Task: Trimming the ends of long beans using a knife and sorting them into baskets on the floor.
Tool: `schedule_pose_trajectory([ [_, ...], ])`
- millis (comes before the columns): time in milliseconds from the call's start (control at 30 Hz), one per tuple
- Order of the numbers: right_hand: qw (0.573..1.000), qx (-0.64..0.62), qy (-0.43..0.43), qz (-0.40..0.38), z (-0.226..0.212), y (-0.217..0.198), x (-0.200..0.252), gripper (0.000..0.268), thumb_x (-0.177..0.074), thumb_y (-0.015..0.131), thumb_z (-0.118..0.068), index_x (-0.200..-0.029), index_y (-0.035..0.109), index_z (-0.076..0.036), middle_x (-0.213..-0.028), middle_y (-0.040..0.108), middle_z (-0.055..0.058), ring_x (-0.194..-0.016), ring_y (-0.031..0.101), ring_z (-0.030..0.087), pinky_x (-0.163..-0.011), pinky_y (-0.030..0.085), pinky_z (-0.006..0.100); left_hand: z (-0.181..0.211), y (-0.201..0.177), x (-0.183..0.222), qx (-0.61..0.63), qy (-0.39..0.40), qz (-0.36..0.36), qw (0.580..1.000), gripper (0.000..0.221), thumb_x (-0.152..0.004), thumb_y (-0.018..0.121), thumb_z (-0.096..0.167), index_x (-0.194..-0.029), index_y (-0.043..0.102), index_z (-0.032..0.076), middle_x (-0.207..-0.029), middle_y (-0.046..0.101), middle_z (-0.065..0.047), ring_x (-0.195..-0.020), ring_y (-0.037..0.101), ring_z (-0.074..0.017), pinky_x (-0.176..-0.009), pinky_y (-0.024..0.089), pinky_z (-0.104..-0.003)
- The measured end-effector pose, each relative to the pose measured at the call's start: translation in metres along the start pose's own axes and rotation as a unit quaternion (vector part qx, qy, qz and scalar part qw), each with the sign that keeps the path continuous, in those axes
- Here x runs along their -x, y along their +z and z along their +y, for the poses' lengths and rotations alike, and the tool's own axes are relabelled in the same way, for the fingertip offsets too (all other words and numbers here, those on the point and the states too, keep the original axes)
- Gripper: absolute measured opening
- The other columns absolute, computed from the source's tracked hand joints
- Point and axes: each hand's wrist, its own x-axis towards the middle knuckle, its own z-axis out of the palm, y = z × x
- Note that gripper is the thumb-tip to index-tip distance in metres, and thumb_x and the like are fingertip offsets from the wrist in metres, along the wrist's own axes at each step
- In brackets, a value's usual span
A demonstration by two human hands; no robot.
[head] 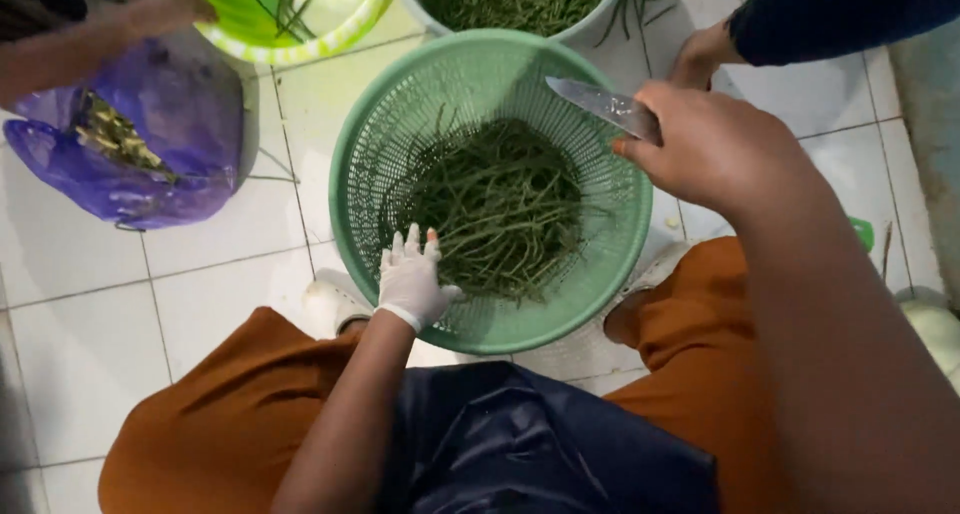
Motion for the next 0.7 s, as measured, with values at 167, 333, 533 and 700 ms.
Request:
schedule_pose_trajectory([
  [167, 1.0, 0.002, 0.012, -0.02, -0.001, 0.002, -0.001, 0.027, -0.097, 0.045, -0.039, -0.092, 0.045, -0.012, -0.07, 0.053, 0.01, -0.055, 0.047, 0.026, -0.048, 0.031, 0.039, 0.0, 0.008, -0.004, 0.051, -0.001, -0.021, 0.998, 0.087, -0.078, 0.059, 0.054, -0.145, 0.018, 0.016, -0.153, 0.01, -0.014, -0.14, 0.009, -0.0333, -0.112, 0.011, -0.046],
  [333, 0.999, -0.003, 0.028, -0.03, -0.004, 0.003, -0.002, 0.03, -0.095, 0.046, -0.039, -0.11, 0.048, -0.013, -0.082, 0.059, 0.013, -0.065, 0.055, 0.031, -0.052, 0.037, 0.043, 0.016, 0.021, -0.038, 0.146, 0.057, 0.172, 0.972, 0.042, -0.078, 0.064, 0.03, -0.114, 0.058, 0.008, -0.12, 0.048, -0.015, -0.113, 0.045, -0.0335, -0.095, 0.037, -0.046],
  [533, 0.999, 0.003, 0.029, -0.041, -0.006, 0.005, -0.006, 0.038, -0.094, 0.046, -0.04, -0.123, 0.045, -0.015, -0.089, 0.062, 0.013, -0.072, 0.059, 0.033, -0.055, 0.041, 0.044, 0.034, 0.048, -0.1, 0.112, 0.073, 0.216, 0.967, 0.024, -0.07, 0.049, -0.005, -0.086, 0.06, 0.01, -0.087, 0.053, -0.012, -0.081, 0.054, -0.0342, -0.068, 0.048, -0.046],
  [700, 0.998, -0.003, 0.037, -0.055, -0.005, 0.006, -0.006, 0.037, -0.094, 0.044, -0.039, -0.123, 0.044, -0.016, -0.094, 0.062, 0.011, -0.077, 0.059, 0.031, -0.059, 0.042, 0.043, 0.035, 0.073, -0.136, -0.036, 0.059, 0.23, 0.971, 0.043, -0.058, 0.064, 0.0, -0.096, 0.054, 0.018, -0.093, 0.054, -0.006, -0.084, 0.056, -0.0266, -0.066, 0.049, -0.038],
])
